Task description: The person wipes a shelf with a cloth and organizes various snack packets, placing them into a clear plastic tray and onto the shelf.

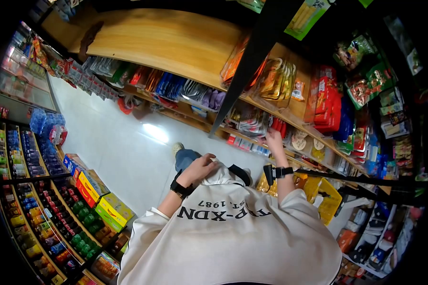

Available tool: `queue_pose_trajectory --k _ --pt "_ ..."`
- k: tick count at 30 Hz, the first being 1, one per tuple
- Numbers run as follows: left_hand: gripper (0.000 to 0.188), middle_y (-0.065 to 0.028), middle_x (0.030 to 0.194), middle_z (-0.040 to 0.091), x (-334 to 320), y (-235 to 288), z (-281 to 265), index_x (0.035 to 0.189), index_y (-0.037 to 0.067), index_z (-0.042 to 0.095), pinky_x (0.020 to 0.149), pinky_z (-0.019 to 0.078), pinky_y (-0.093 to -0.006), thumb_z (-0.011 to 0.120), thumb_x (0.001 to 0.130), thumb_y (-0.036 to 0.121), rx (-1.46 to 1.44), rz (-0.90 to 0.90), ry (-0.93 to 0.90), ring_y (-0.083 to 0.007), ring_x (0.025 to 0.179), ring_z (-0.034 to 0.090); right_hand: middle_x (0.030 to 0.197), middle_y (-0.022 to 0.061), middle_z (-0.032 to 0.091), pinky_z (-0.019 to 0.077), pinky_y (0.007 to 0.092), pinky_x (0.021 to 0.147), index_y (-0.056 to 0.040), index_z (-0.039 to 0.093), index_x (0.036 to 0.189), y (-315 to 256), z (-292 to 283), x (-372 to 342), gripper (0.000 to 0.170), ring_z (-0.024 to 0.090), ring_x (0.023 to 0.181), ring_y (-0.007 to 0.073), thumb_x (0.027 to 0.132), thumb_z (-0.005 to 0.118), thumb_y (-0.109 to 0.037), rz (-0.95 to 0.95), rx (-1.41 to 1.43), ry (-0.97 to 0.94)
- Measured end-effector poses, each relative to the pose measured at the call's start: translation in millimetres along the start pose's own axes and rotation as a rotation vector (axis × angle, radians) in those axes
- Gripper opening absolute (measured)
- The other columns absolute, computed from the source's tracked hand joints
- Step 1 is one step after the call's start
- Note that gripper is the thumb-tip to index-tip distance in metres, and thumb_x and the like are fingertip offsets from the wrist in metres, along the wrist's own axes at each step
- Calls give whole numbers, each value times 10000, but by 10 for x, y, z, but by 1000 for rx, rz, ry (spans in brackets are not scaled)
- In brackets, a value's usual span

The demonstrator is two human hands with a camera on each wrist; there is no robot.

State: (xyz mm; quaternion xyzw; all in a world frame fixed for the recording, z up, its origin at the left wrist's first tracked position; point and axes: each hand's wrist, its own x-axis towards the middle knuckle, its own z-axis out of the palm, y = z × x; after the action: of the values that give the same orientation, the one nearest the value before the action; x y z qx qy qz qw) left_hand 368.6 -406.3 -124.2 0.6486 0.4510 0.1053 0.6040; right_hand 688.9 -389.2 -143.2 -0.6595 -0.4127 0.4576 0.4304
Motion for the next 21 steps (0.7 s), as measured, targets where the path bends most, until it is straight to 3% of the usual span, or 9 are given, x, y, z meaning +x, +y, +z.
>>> queue_pose_trajectory --k 3,5,8,14,15,16,19,20,21 --pt "430 -219 933 620 2 48 -25 1172 2 465 764 470 -352 507 879 314 5 10 -10 -322 871 606 739 164 607 514 313 502 98 514 972 -66 31 -163 217 645 565 244 842 385 -20 -6 -6 7" --pt "393 -159 1006 610 17 133 -43 1158 -13 493 804 461 -295 508 895 279 40 -34 -40 -227 914 599 657 183 596 509 326 505 100 525 944 -197 79 -190 212 653 568 265 842 408 -43 -25 -399 17" --pt "441 -222 935 620 37 150 -48 1175 1 467 765 473 -349 510 876 323 57 -3 -46 -311 879 610 621 206 584 505 338 513 94 545 990 -210 194 -46 253 655 574 276 843 428 -76 -7 -469 57" --pt "429 -218 931 620 -27 -119 15 1162 3 482 770 474 -343 511 873 319 -28 25 9 -308 877 610 701 228 609 514 351 548 36 560 1078 10 256 214 316 654 585 281 836 440 -128 -45 -392 119" --pt "367 -158 993 604 -68 -60 -27 1130 -20 493 813 454 -288 510 901 265 -22 -42 -5 -232 926 586 706 219 614 515 348 553 30 565 1070 49 249 272 316 654 588 276 831 447 -139 -49 -388 108" --pt "393 -189 930 611 -73 -128 -28 1142 -7 490 775 462 -321 508 885 290 -23 -5 25 -276 880 596 715 207 622 510 336 550 22 572 1062 -50 251 209 324 651 578 264 822 454 -162 -195 -554 154" --pt "407 -216 853 619 -106 -276 -44 1143 5 490 729 470 -353 505 862 299 3 16 75 -326 814 605 648 139 610 479 319 490 23 561 1093 -71 253 58 337 606 475 204 872 444 -202 -32 -319 200" --pt "406 -212 857 622 -128 -258 -71 1140 5 492 733 471 -354 508 860 298 -13 22 77 -323 816 607 678 135 611 479 298 541 30 570 1048 -104 260 -39 301 600 532 182 879 474 -200 21 -235 241" --pt "405 -208 861 624 -144 -234 -106 1138 5 494 737 471 -355 512 858 297 -29 27 76 -320 818 608 733 134 609 470 282 622 39 545 1029 49 264 -44 302 593 646 160 880 522 -222 -265 -389 397"
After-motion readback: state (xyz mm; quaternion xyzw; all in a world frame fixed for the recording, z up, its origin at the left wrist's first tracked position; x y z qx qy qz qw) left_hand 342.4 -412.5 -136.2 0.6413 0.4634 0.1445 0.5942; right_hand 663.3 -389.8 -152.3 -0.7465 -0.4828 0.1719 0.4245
